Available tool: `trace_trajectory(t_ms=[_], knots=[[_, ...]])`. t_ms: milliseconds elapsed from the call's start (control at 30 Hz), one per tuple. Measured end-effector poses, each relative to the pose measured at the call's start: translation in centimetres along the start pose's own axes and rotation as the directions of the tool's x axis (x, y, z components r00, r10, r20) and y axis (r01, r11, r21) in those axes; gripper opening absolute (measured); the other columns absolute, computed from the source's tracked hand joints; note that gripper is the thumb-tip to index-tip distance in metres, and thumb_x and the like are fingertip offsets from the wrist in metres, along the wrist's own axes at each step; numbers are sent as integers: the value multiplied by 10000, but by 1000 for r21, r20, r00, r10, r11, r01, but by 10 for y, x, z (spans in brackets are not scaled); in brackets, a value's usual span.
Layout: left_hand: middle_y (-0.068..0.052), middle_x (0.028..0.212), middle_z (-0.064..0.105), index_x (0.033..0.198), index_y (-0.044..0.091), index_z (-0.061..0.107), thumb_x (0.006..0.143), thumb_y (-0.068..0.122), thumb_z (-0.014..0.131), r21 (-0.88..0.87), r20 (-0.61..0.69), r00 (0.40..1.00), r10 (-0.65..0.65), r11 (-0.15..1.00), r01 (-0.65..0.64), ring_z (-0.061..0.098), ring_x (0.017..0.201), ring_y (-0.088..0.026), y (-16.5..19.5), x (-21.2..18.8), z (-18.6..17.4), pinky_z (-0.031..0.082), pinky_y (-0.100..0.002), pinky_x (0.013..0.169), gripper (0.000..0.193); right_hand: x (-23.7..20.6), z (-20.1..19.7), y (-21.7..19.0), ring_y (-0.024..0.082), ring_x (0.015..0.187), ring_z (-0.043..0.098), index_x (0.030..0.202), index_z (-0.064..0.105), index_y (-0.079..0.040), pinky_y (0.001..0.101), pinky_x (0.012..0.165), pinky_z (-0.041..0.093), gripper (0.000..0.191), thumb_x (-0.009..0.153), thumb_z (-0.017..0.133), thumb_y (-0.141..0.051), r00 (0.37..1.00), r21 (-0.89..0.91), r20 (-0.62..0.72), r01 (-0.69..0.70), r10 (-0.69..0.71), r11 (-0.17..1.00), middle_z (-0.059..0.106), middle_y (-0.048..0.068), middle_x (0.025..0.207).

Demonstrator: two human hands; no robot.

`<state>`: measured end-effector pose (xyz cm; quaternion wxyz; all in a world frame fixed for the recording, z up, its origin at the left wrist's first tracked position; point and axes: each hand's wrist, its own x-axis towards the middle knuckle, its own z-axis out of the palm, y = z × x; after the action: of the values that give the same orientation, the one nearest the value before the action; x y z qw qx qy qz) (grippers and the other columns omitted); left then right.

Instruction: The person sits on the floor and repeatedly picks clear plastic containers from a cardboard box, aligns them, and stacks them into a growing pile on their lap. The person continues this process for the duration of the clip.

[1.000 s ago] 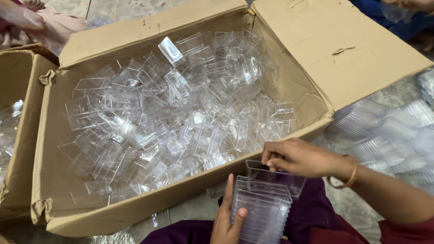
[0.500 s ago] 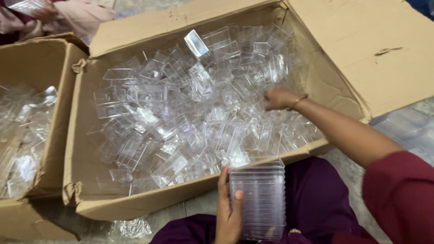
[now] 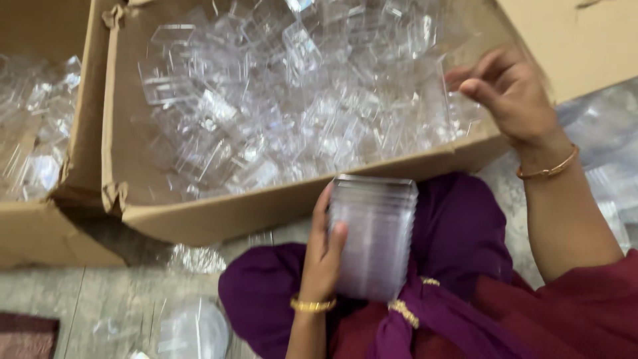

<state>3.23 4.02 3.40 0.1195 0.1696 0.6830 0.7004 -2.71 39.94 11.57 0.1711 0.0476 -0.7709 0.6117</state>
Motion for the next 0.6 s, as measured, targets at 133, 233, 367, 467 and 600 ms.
trace_trajectory(t_ms=[133, 233, 367, 467, 600], knots=[[-180, 1626, 400, 1608, 70, 294, 1050, 419, 493, -125, 34, 998, -50, 991, 54, 378, 1512, -330, -1, 9, 21, 313, -414, 1217, 688, -26, 58, -44, 169, 1021, 688, 1148, 486, -52, 281, 950, 623, 350, 1105, 811, -175, 960, 78, -229, 186, -164, 979, 666, 78, 1078], [-180, 1654, 328, 1605, 55, 291, 1056, 418, 512, -97, 69, 997, 46, 995, -39, 289, 1551, -325, -2, 16, 34, 280, -415, 1234, 694, -64, 110, -94, 255, 993, 695, 1300, 545, 27, 318, 855, 575, 473, 927, 721, -205, 940, -54, 294, 197, -173, 979, 701, 144, 1116], [-188, 1637, 399, 1600, 56, 319, 1070, 403, 513, -47, 67, 997, 41, 998, -38, 353, 1536, -312, 2, 13, 38, 280, -401, 1240, 663, -98, 94, -123, 311, 1257, 628, 1316, 570, -88, 416, 1117, 499, 463, 920, 748, -250, 841, -74, 391, 434, -374, 898, 658, 167, 1292], [-183, 1650, 389, 1606, 55, 315, 1086, 365, 502, -25, 139, 988, 64, 998, -61, 339, 1557, -294, 6, 4, 36, 267, -395, 1257, 633, -109, 50, -105, 216, 1159, 702, 1469, 568, -52, 385, 1025, 569, 519, 997, 663, -248, 969, -231, 229, -45, 99, 972, 722, 85, 1296], [-176, 1660, 366, 1609, 68, 313, 1082, 319, 507, -19, 302, 953, -24, 999, 31, 318, 1558, -297, 10, -12, 41, 256, -398, 1247, 615, -161, 27, -74, 184, 1214, 666, 1495, 481, -16, 355, 1065, 517, 733, 835, 752, -180, 851, -190, 482, -132, 209, 973, 730, 100, 1270]])
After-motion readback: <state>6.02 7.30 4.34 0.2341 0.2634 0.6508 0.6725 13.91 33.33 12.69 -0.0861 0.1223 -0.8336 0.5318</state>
